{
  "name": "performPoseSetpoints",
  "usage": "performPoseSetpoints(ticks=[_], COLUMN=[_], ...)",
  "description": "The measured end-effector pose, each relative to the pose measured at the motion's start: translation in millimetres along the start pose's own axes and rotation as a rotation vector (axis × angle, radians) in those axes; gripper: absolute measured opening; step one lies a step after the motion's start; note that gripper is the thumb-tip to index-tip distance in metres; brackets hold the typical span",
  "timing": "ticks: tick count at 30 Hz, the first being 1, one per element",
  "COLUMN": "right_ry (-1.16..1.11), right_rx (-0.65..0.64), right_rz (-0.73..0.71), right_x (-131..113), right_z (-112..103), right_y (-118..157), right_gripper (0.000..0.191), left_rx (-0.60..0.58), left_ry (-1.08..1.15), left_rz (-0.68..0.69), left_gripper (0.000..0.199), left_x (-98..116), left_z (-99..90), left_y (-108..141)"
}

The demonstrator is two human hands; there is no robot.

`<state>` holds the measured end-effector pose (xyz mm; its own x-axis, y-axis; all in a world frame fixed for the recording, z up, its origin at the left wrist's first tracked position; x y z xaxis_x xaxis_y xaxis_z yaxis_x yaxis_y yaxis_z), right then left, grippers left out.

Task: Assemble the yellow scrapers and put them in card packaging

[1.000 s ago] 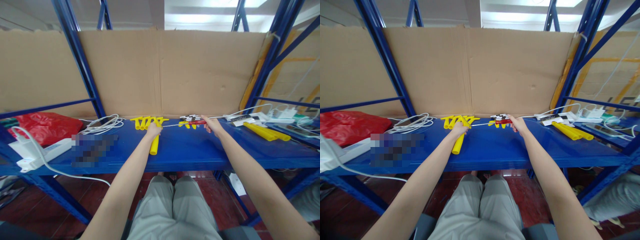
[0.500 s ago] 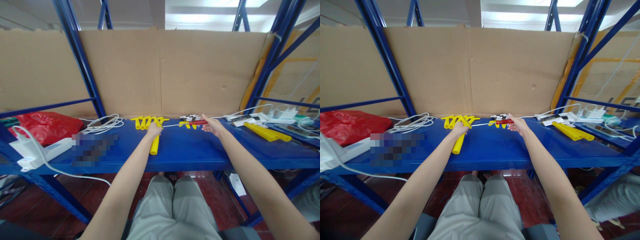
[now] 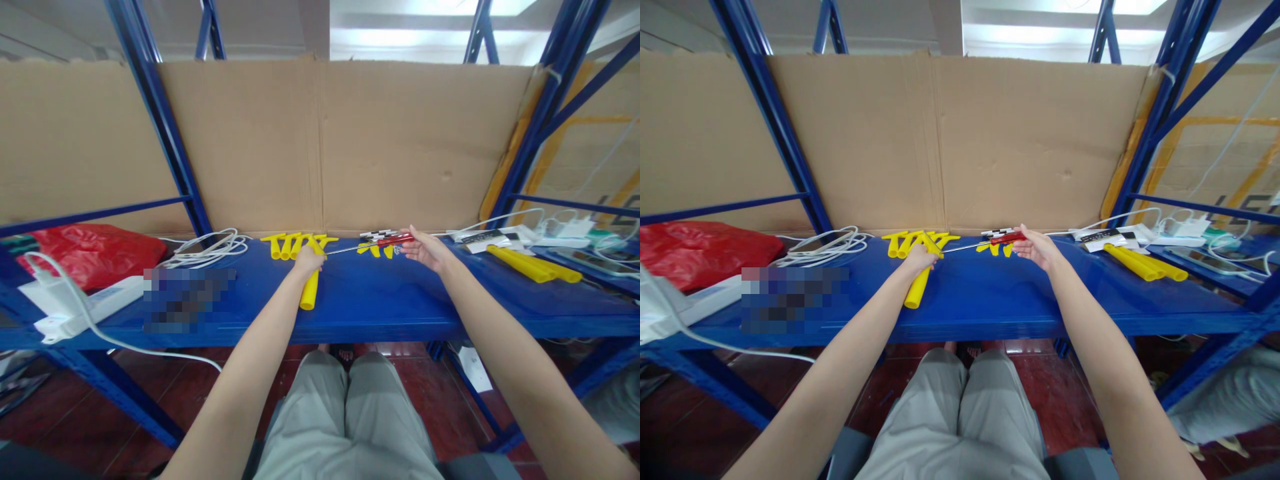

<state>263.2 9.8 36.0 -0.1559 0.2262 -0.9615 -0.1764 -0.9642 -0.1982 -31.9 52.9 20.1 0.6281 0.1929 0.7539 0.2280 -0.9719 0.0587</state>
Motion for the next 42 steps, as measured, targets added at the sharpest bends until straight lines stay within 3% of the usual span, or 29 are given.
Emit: performPoseSetpoints(ticks=[7,13,30,35,42], right_ry=[-0.08,0.02,0.311,0.294,0.312], right_rx=[-0.062,-0.097,0.011,-0.03,-0.043], right_rz=[-0.041,-0.123,-0.185,-0.233,-0.15], right_x=[0,-1,2,2,8], right_z=[0,-2,-8,-7,-10], right_y=[-4,-5,-12,-11,-12], right_gripper=[0.024,0.025,0.048,0.053,0.05], left_rx=[0.006,0.009,0.029,0.024,0.019], left_ry=[-0.01,-0.024,-0.025,-0.027,0.0], left_rz=[0.003,0.0,0.019,0.013,0.015], left_gripper=[0.01,0.01,0.01,0.009,0.008], left_x=[0,1,1,1,0], left_z=[-1.5,-2.5,-2.2,-2.4,-0.6], left_y=[1,1,-1,-1,-3])
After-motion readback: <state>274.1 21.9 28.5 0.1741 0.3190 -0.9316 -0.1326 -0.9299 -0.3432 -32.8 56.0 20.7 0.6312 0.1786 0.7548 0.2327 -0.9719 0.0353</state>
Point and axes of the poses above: each hand's wrist, its own y-axis away from the middle knuckle, its own z-axis out of the palm, x = y × z, the point moved 6 cm from there along -y, towards the middle knuckle, and after that the axes turned 10 degrees about -z, right-handed, at the moved point
